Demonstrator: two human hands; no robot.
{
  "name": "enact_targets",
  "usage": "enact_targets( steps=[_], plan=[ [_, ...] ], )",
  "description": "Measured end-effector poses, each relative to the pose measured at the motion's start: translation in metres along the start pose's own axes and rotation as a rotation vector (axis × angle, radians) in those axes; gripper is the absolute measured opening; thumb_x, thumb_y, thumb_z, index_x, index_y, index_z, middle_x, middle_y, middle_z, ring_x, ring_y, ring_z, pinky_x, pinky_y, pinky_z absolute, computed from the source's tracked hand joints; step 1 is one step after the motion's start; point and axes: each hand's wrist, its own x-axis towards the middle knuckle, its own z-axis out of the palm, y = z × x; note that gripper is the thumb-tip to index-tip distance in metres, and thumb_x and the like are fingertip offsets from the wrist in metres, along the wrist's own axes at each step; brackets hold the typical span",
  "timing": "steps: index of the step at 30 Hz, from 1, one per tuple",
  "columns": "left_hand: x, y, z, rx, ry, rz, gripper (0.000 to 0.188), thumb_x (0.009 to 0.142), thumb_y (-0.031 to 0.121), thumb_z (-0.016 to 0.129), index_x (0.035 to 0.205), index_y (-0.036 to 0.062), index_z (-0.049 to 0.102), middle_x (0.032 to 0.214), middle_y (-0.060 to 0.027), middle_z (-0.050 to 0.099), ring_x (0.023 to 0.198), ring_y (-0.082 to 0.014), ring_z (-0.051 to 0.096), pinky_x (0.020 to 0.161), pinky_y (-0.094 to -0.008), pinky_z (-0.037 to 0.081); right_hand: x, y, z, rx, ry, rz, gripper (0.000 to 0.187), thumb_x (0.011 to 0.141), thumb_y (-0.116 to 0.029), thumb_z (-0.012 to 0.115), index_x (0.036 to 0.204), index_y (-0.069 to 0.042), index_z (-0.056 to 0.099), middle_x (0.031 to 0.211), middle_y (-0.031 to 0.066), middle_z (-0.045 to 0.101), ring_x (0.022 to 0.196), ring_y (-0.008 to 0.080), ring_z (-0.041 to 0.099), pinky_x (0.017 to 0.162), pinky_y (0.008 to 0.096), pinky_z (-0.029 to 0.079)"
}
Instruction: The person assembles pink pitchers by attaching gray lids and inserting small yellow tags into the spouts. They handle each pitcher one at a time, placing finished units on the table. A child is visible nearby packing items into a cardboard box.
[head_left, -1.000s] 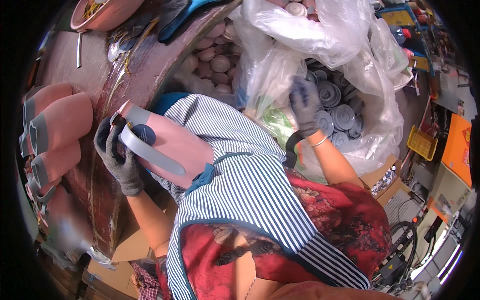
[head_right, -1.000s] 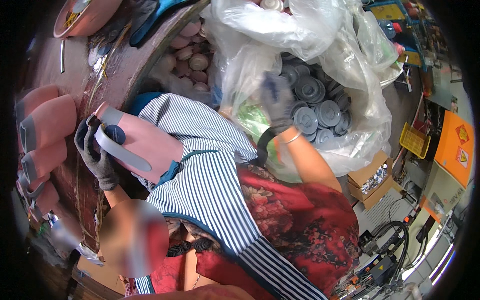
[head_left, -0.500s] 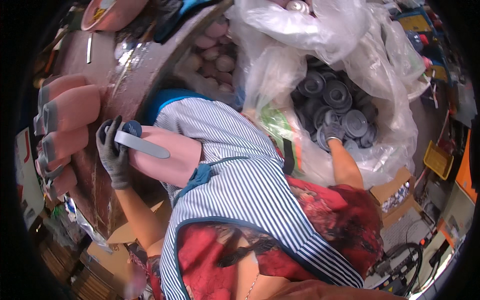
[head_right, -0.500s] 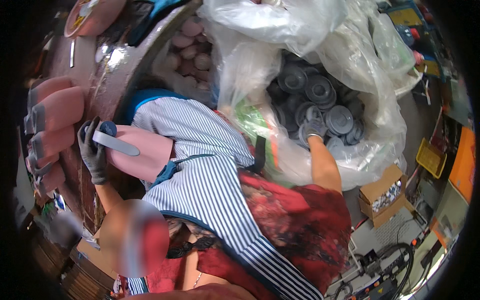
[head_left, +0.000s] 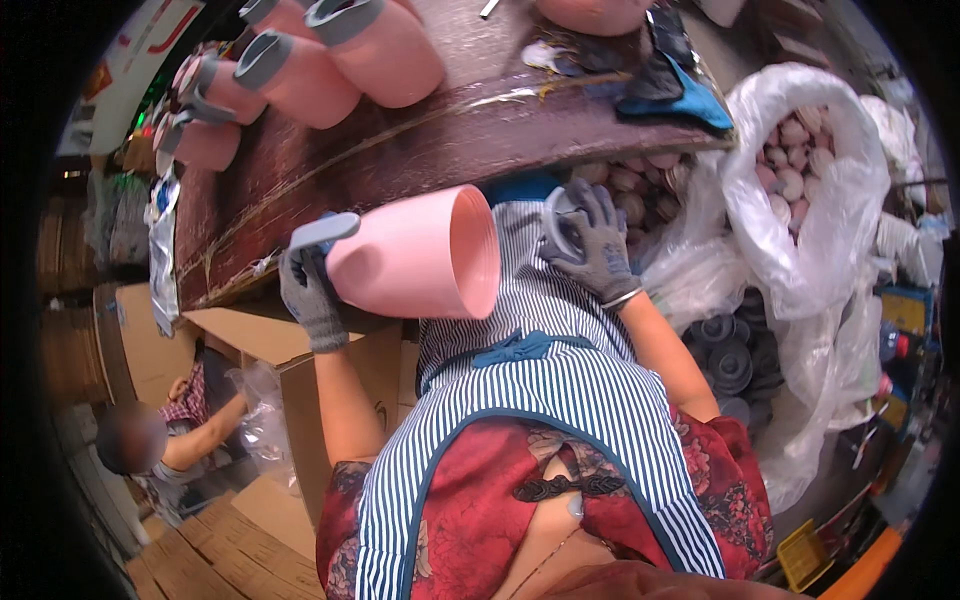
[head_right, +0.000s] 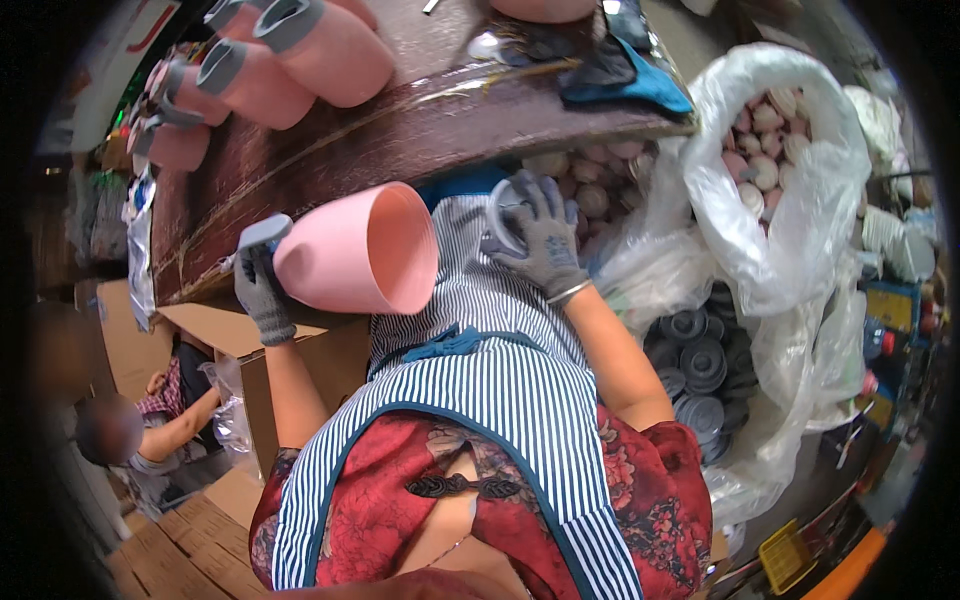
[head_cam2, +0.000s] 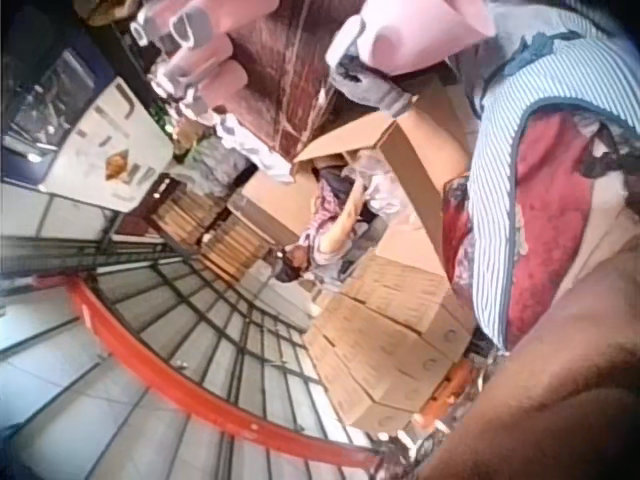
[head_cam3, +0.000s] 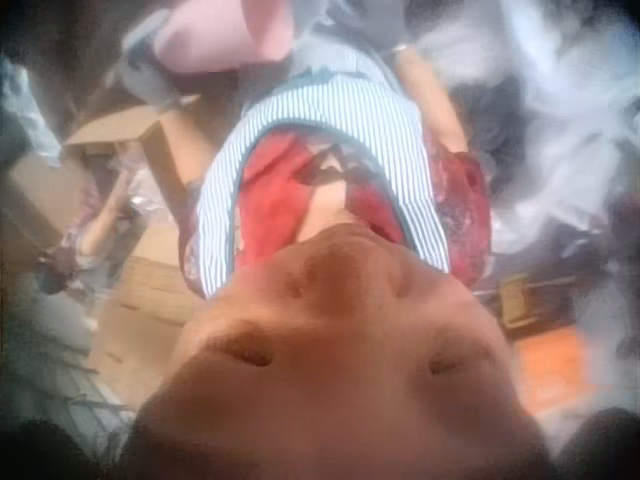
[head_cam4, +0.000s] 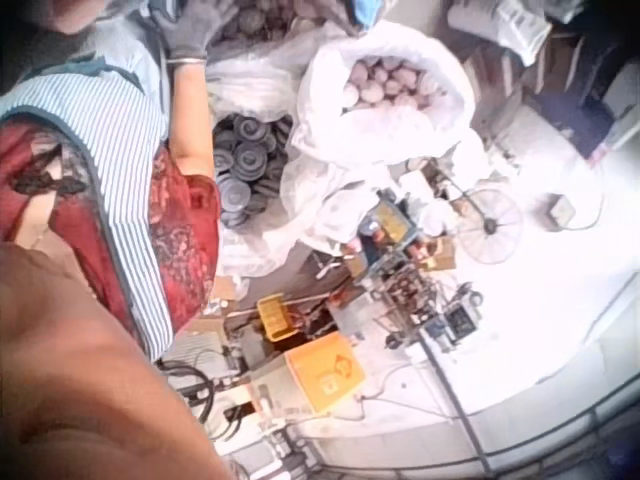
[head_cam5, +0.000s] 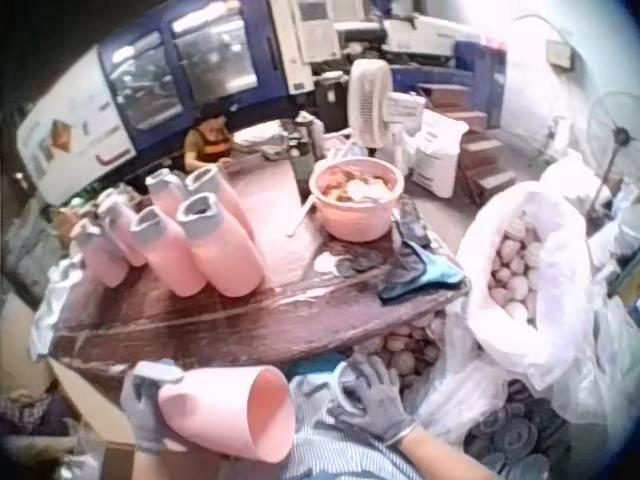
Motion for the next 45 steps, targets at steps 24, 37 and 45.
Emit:
enact_targets(
  steps=[24, 37, 45],
  plan=[
    [0.008, 0.079, 0.038, -0.235, 0.075, -0.146, 0.029, 0.1, 0.026, 0.063, 0.109, -0.0009, 0.065, 0.101, -0.0122, 0.063, 0.094, -0.0242, 0.063, 0.086, -0.0337, 0.049, 0.064, -0.098, -0.06, 0.708, 0.127, -0.377, 0.073, 0.078, -0.067, 0.071, 0.124, -0.011, 0.063, 0.153, 0.0295, 0.037, 0.141, 0.0502, 0.034, 0.113, 0.0594, 0.026],
    [0.018, 0.145, -0.036, 0.288, -0.168, 1.224, 0.029, 0.07, 0.017, 0.079, 0.098, 0.0173, 0.073, 0.103, -0.0056, 0.064, 0.103, -0.0298, 0.066, 0.092, -0.0459, 0.055, 0.064, -0.064, 0.006, 2.334, -0.752, 0.924, 0.079, 0.099, -0.069, 0.034, 0.149, -0.008, 0.044, 0.142, 0.0149, 0.055, 0.126, 0.0325, 0.055, 0.106, 0.0526, 0.044],
    [0.195, -0.019, -0.122, 0.968, -0.083, 1.045, 0.039, 0.091, 0.009, 0.06, 0.13, 0.0128, 0.063, 0.141, -0.0104, 0.055, 0.132, -0.033, 0.052, 0.112, -0.047, 0.041, 0.063, -0.036, -0.047, 1.233, -0.109, 0.597, 0.044, 0.104, -0.032, 0.054, 0.138, -0.004, 0.055, 0.129, 0.0057, 0.06, 0.119, 0.0152, 0.055, 0.102, 0.0291, 0.044]
  ],
)
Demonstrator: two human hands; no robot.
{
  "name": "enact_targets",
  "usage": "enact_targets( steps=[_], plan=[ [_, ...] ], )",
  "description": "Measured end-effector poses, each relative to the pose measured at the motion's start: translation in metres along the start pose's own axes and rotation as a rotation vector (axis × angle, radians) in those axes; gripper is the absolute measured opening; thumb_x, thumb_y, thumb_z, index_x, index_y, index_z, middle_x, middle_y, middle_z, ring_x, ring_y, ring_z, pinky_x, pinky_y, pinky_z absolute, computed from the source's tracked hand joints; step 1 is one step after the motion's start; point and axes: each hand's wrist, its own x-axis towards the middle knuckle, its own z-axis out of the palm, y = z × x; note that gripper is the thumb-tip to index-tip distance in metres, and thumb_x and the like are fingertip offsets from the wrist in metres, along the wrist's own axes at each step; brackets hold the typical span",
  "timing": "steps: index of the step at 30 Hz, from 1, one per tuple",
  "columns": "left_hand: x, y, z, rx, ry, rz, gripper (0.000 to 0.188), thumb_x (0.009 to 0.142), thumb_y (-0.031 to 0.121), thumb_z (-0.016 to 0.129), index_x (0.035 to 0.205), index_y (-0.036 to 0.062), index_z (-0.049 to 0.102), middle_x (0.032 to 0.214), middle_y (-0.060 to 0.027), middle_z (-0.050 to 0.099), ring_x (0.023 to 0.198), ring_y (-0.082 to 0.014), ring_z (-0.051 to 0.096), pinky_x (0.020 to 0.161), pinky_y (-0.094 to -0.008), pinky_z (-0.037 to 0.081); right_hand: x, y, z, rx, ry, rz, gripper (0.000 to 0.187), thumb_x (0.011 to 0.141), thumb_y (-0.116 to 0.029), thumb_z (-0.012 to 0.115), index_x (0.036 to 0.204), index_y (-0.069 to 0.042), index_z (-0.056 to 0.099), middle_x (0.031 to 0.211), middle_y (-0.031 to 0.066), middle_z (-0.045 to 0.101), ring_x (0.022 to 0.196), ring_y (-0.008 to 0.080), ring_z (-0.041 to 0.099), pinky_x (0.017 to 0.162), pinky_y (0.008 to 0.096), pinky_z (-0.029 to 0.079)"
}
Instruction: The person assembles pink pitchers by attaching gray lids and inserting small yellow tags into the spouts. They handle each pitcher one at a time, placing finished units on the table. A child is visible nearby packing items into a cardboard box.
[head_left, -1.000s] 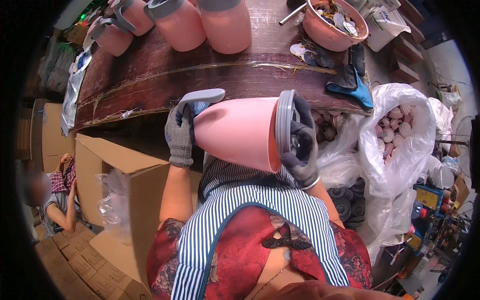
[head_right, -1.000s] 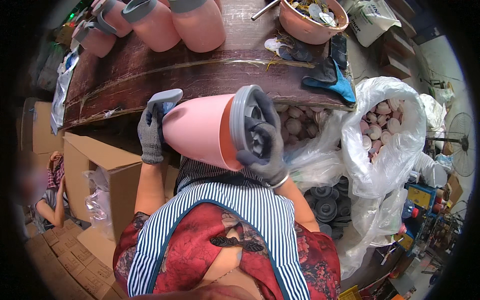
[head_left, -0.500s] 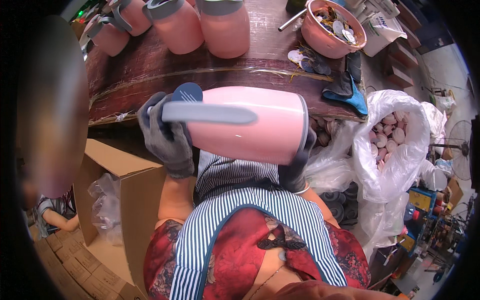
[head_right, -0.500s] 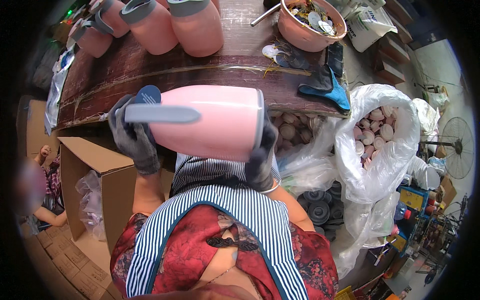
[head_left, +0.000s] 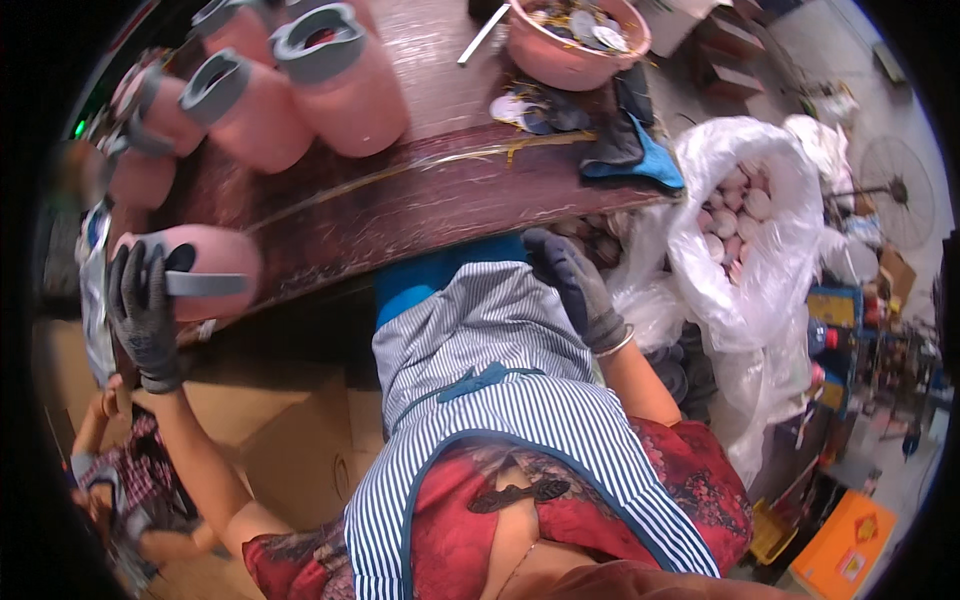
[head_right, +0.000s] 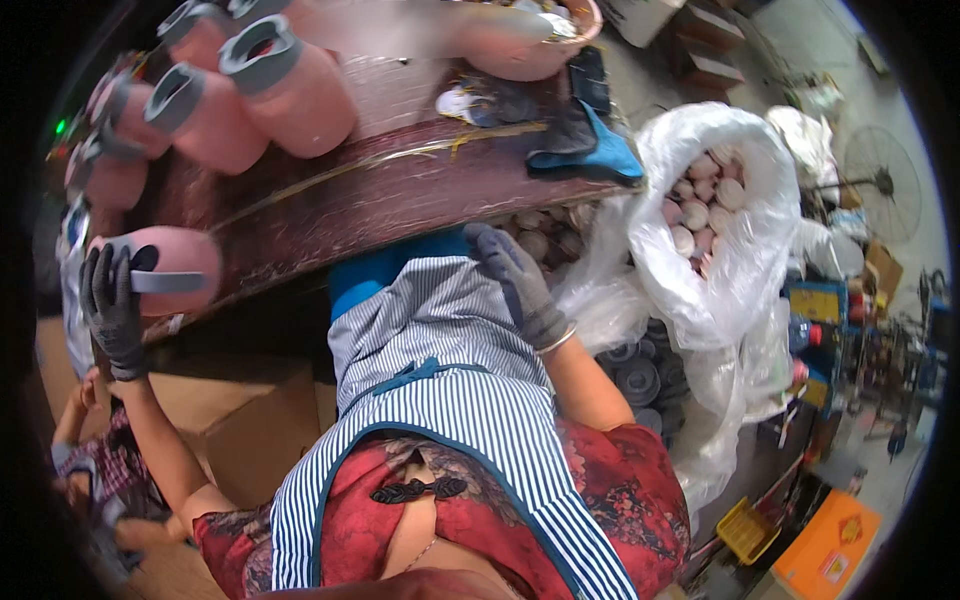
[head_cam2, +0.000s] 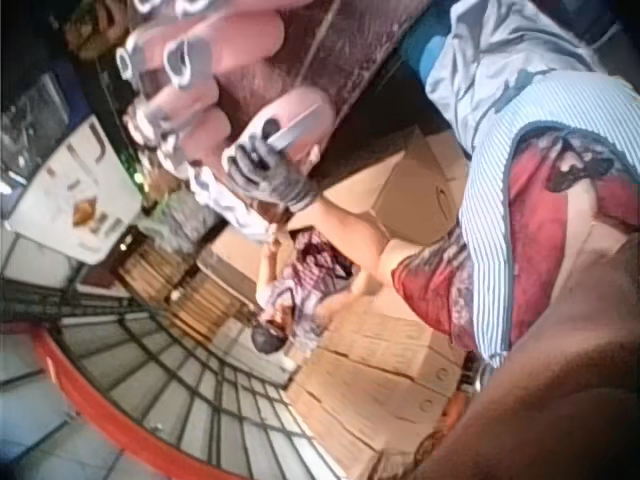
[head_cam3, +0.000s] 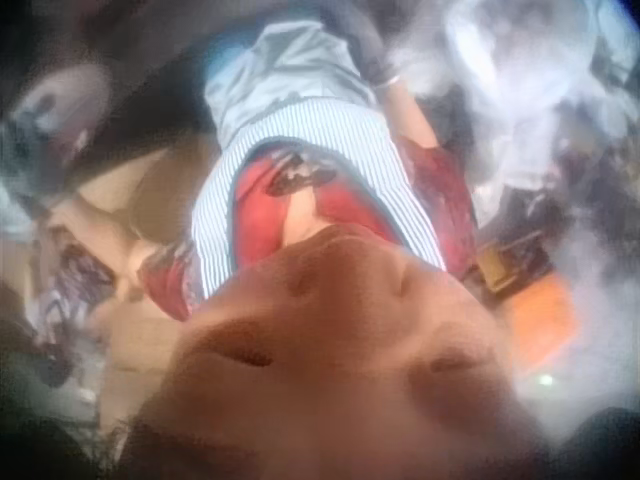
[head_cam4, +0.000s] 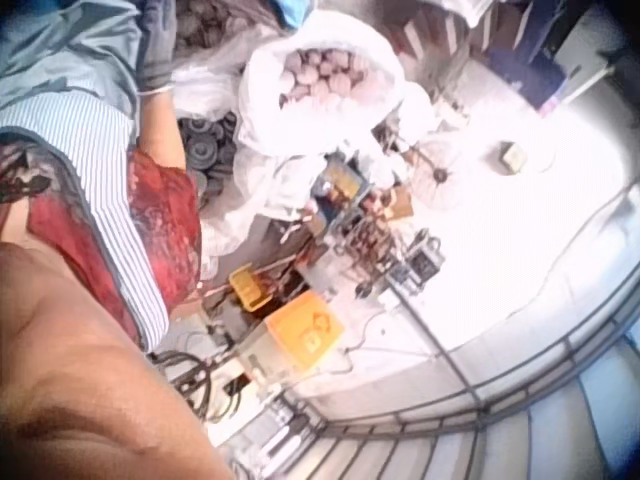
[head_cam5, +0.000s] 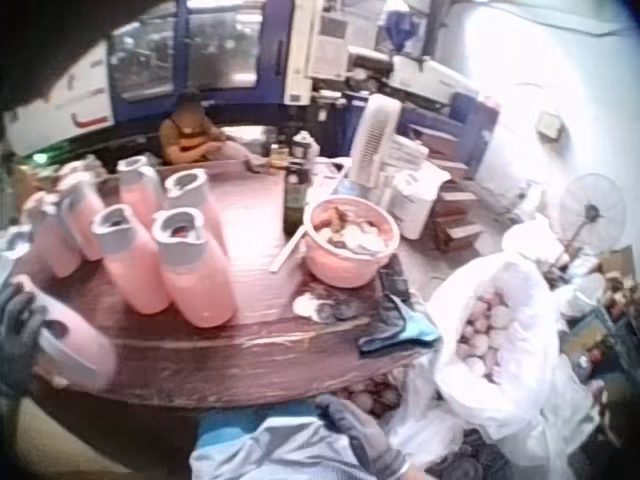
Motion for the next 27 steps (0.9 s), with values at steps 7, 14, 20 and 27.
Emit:
enact_targets(
  steps=[7, 14, 20, 27],
  plan=[
    [-0.092, -0.173, 0.183, 0.566, -0.314, -0.6, 0.067, 0.093, 0.027, 0.06, 0.155, 0.0371, 0.035, 0.157, -0.0094, 0.037, 0.135, -0.0361, 0.047, 0.11, -0.046, 0.041, -0.003, 0.015, -0.08, -0.368, 0.236, -0.029, 0.042, 0.099, -0.029, 0.06, 0.131, -0.002, 0.059, 0.124, 0.0128, 0.064, 0.11, 0.0211, 0.063, 0.094, 0.031, 0.05],
    [-0.095, -0.216, 0.197, 0.16, 0.036, -0.45, 0.064, 0.089, 0.013, 0.062, 0.15, 0.0194, 0.041, 0.142, -0.0172, 0.052, 0.126, -0.0381, 0.053, 0.108, -0.0466, 0.043, 0.008, 0.079, -0.159, -1.289, 0.507, 0.025, 0.032, 0.091, -0.032, 0.066, 0.099, -0.001, 0.064, 0.1, 0.0233, 0.064, 0.097, 0.0407, 0.062, 0.083, 0.0477, 0.049],
    [0.038, 0.02, 0.098, -0.723, 0.3, -0.6, 0.038, 0.107, 0.016, 0.047, 0.139, -0.0048, 0.053, 0.141, -0.0151, 0.057, 0.124, -0.0231, 0.058, 0.105, -0.0339, 0.046, 0.041, 0.023, -0.192, -1.269, 0.363, 0.161, 0.038, 0.087, -0.036, 0.068, 0.11, -0.005, 0.069, 0.104, 0.0251, 0.068, 0.099, 0.0398, 0.065, 0.085, 0.0479, 0.05],
    [0.198, 0.175, 0.155, -1.457, 0.683, -0.987, 0.037, 0.109, 0.027, 0.042, 0.137, 0.0045, 0.051, 0.129, -0.005, 0.054, 0.122, -0.0195, 0.049, 0.111, -0.0362, 0.036, 0.115, 0.163, -0.23, -1.674, 0.173, -0.04, 0.052, 0.091, -0.048, 0.056, 0.125, -0.01, 0.066, 0.125, 0.0169, 0.065, 0.121, 0.0352, 0.057, 0.103, 0.0461, 0.042]
  ],
)
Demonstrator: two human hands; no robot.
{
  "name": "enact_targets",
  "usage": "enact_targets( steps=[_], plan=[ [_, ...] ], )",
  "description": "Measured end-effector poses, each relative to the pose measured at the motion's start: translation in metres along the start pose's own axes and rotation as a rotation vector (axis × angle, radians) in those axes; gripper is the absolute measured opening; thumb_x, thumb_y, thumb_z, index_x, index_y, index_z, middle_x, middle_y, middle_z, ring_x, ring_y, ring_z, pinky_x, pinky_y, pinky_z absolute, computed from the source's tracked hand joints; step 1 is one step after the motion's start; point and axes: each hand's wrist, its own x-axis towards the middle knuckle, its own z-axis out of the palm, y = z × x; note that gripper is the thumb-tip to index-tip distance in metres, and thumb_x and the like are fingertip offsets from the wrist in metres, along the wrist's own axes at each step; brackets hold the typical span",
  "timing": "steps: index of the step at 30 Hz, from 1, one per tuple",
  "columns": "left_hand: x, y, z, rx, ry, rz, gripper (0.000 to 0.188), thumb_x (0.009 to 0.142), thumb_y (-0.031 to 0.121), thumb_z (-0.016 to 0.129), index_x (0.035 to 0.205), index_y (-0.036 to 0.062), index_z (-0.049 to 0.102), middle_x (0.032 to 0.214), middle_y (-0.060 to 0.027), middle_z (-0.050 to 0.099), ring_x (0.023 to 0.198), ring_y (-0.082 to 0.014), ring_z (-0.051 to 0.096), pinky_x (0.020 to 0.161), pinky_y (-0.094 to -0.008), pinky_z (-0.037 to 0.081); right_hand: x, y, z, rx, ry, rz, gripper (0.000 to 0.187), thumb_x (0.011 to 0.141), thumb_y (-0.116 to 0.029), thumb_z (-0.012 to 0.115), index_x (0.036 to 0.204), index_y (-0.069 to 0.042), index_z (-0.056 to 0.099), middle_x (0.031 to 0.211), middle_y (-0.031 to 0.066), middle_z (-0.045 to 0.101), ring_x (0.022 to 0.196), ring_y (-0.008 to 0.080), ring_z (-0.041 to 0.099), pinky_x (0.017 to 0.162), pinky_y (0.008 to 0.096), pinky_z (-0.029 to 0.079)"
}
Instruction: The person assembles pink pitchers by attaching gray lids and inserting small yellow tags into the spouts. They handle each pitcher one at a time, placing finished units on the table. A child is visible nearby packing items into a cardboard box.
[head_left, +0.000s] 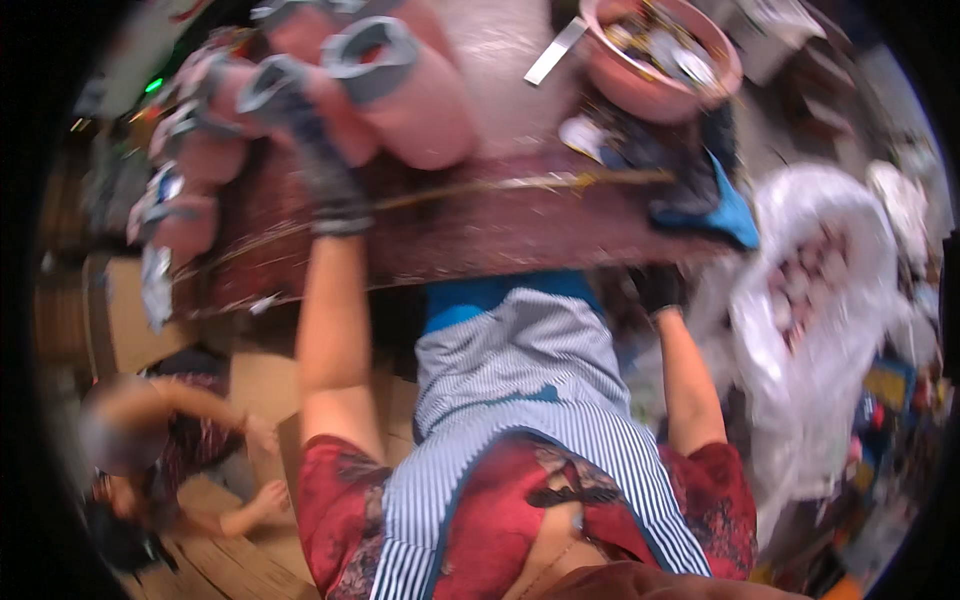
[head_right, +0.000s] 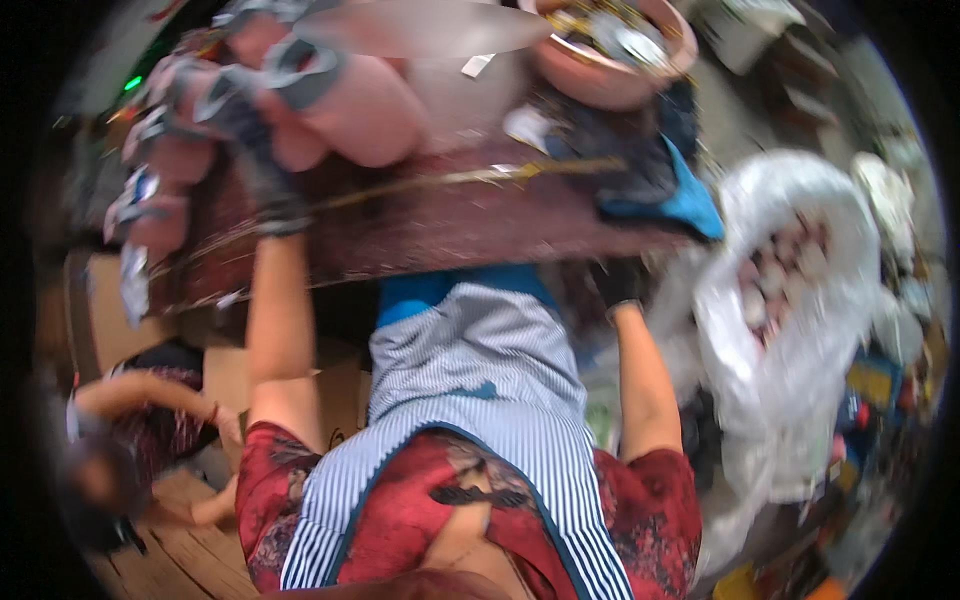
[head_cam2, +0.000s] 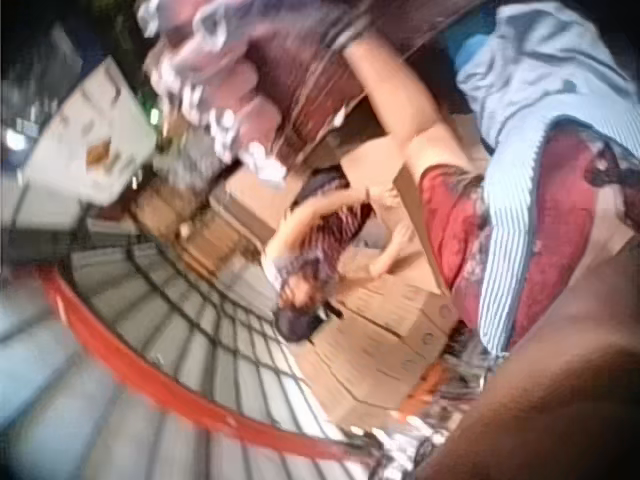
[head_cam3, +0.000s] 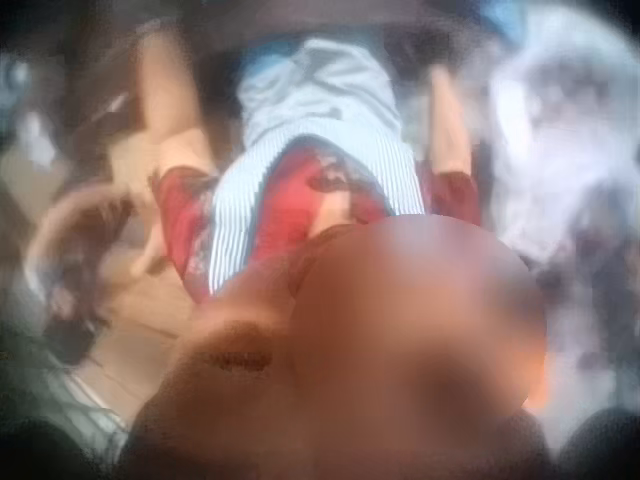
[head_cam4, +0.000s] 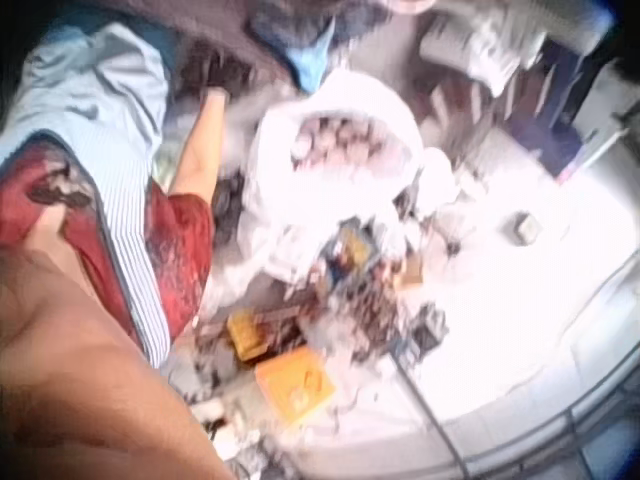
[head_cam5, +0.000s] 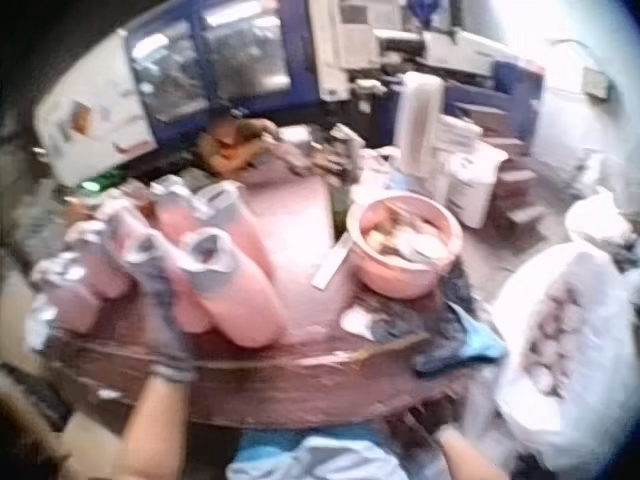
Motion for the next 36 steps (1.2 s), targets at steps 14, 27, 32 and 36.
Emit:
enact_targets(
  steps=[14, 27, 32, 36],
  plan=[
    [-0.078, 0.053, 0.037, 0.344, 0.14, 0.192, 0.063, 0.104, 0.024, 0.054, 0.155, 0.0038, 0.023, 0.155, -0.0107, 0.03, 0.141, -0.0234, 0.037, 0.117, -0.0413, 0.033, 0.01, -0.005, 0.051, -0.361, 0.061, -0.203, 0.044, 0.092, -0.041, 0.053, 0.126, -0.015, 0.066, 0.134, 0.0123, 0.062, 0.127, 0.0308, 0.054, 0.109, 0.0449, 0.039],
    [0.002, -0.004, 0.008, -0.369, 0.089, -0.217, 0.042, 0.104, 0.021, 0.055, 0.14, -0.001, 0.047, 0.123, -0.0072, 0.059, 0.108, -0.0226, 0.061, 0.098, -0.0344, 0.051, -0.13, -0.029, -0.188, 1.689, -0.253, 0.138, 0.03, 0.095, -0.019, 0.061, 0.118, 0.001, 0.057, 0.102, 0.0031, 0.064, 0.091, 0.0137, 0.066, 0.087, 0.0298, 0.056],
    [-0.005, -0.03, 0.011, 0.205, 0.022, 0.005, 0.055, 0.097, 0.039, 0.067, 0.128, -0.0047, 0.056, 0.117, -0.0163, 0.063, 0.111, -0.0272, 0.06, 0.098, -0.0373, 0.047, -0.159, -0.067, -0.234, 1.456, 0.083, 0.006, 0.049, 0.103, -0.028, 0.056, 0.14, 0.004, 0.052, 0.117, 0.0078, 0.065, 0.097, 0.0164, 0.065, 0.089, 0.033, 0.055],
    [-0.023, -0.034, 0.011, -0.141, -0.105, 0.031, 0.038, 0.097, 0.028, 0.069, 0.124, 0.0023, 0.061, 0.112, -0.0085, 0.064, 0.101, -0.0207, 0.062, 0.092, -0.0343, 0.051, -0.141, -0.089, -0.258, 1.377, 0.281, -0.068, 0.048, 0.103, -0.028, 0.058, 0.138, 0.005, 0.054, 0.118, 0.009, 0.065, 0.104, 0.0159, 0.062, 0.092, 0.0313, 0.052]
  ],
)
